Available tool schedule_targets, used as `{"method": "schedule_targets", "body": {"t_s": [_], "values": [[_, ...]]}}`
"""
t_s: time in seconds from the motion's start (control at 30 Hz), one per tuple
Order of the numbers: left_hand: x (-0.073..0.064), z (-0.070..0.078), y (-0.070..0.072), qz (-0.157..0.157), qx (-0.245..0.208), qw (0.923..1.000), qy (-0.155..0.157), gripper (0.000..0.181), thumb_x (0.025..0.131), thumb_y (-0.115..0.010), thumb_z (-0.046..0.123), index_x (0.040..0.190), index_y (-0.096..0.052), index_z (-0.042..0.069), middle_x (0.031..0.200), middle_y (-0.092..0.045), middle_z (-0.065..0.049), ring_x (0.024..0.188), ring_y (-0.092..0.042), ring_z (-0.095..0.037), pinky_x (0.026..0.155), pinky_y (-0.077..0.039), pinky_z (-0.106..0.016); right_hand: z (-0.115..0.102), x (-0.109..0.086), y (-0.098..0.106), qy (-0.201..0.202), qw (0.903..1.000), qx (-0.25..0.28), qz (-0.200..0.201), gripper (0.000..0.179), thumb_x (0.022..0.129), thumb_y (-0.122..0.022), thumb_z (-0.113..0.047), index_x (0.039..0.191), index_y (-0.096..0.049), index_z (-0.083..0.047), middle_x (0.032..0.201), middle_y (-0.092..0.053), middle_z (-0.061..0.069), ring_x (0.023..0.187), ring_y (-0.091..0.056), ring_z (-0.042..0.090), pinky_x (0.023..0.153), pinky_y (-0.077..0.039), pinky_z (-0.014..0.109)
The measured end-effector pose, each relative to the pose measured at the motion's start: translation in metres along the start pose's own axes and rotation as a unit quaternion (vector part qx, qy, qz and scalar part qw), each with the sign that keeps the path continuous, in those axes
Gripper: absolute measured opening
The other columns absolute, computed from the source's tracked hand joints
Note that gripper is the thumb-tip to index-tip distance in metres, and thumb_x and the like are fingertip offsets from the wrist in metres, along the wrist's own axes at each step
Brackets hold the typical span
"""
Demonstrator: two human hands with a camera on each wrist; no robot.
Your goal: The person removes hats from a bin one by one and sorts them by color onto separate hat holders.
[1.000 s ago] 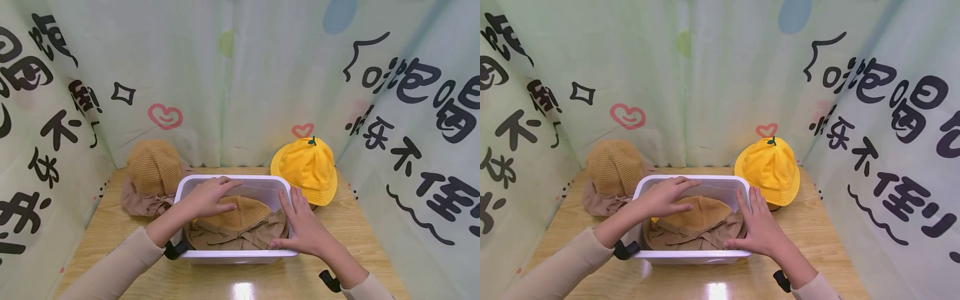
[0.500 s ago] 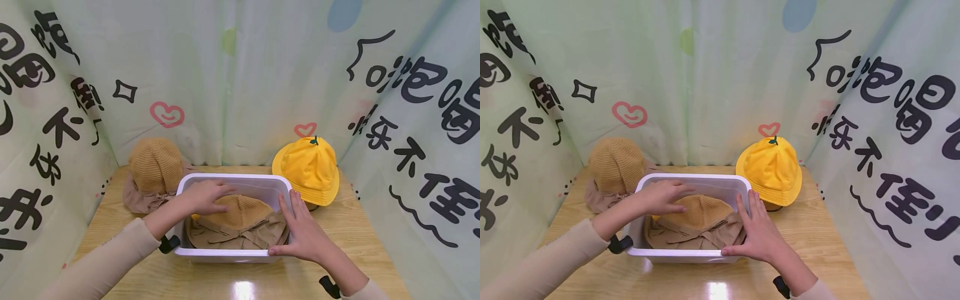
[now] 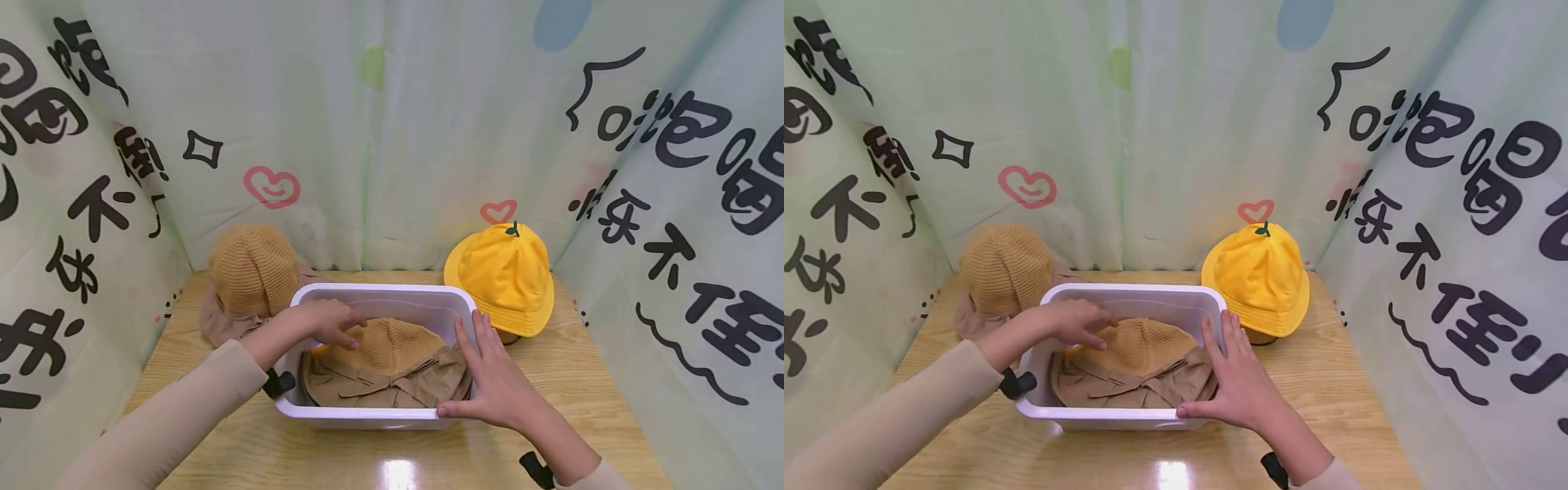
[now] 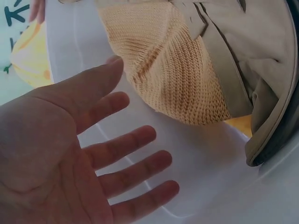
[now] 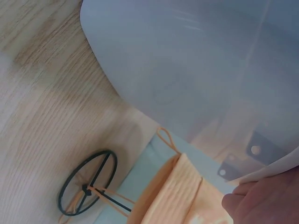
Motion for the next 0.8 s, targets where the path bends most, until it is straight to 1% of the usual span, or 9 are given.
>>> {"method": "schedule_targets", "body": {"t_s": [0.13,0.33,0.4,0.6,0.67,0.8], "values": [[0.006,-0.002,-0.001,-0.012,-0.015,0.9998,0.006,0.048,0.096,-0.067,0.035,0.138,-0.059,0.012,0.135,-0.061,-0.013,0.126,-0.055,-0.034,0.104,-0.044,-0.051,0.0,0.0,0.001,0.001,1.0,-0.001,0.001,0.136,0.064,-0.069,-0.084,0.161,-0.001,-0.017,0.164,0.004,0.028,0.15,-0.003,0.05,0.115,-0.02,0.066],[0.016,-0.006,-0.01,-0.035,-0.042,0.9983,0.02,0.044,0.098,-0.064,0.032,0.137,-0.059,0.014,0.139,-0.058,-0.012,0.131,-0.051,-0.035,0.109,-0.04,-0.05,0.0,0.0,0.0,0.006,1.0,0.001,0.005,0.136,0.064,-0.069,-0.083,0.161,-0.002,-0.017,0.164,0.003,0.028,0.149,-0.005,0.052,0.114,-0.023,0.067],[0.017,-0.006,-0.012,-0.039,-0.045,0.998,0.023,0.043,0.098,-0.064,0.031,0.136,-0.06,0.013,0.137,-0.059,-0.013,0.129,-0.052,-0.034,0.108,-0.04,-0.05,0.0,0.0,0.0,0.005,1.0,0.003,0.004,0.135,0.065,-0.069,-0.083,0.162,-0.003,-0.016,0.164,0.003,0.028,0.149,-0.005,0.052,0.113,-0.023,0.067],[0.023,-0.005,-0.013,-0.028,-0.042,0.9986,0.018,0.04,0.098,-0.064,0.029,0.135,-0.061,0.013,0.131,-0.062,-0.014,0.123,-0.056,-0.033,0.105,-0.044,-0.048,0.0,-0.001,0.0,0.002,1.0,0.006,0.005,0.135,0.065,-0.069,-0.082,0.162,-0.002,-0.017,0.164,0.003,0.027,0.149,-0.005,0.051,0.113,-0.023,0.067],[0.024,-0.004,-0.013,-0.025,-0.044,0.9985,0.02,0.038,0.099,-0.063,0.028,0.134,-0.062,0.013,0.133,-0.061,-0.014,0.125,-0.055,-0.034,0.106,-0.043,-0.048,0.0,-0.001,0.001,0.004,0.9999,0.006,0.008,0.135,0.065,-0.07,-0.082,0.162,-0.002,-0.017,0.164,0.002,0.027,0.149,-0.005,0.051,0.113,-0.024,0.068],[0.028,-0.003,-0.017,-0.032,-0.049,0.998,0.022,0.037,0.1,-0.061,0.027,0.133,-0.062,0.012,0.139,-0.058,-0.012,0.132,-0.05,-0.033,0.11,-0.039,-0.047,0.001,-0.002,0.001,0.007,0.9999,0.002,0.012,0.135,0.065,-0.069,-0.083,0.162,-0.002,-0.018,0.164,0.002,0.028,0.149,-0.007,0.053,0.111,-0.026,0.069]]}}
Point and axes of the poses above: each hand's wrist, its own x-axis towards the middle knuckle, its own y-axis out of the back of the hand, z = x × y, the point moved 7 cm from there along x, towards the middle knuckle
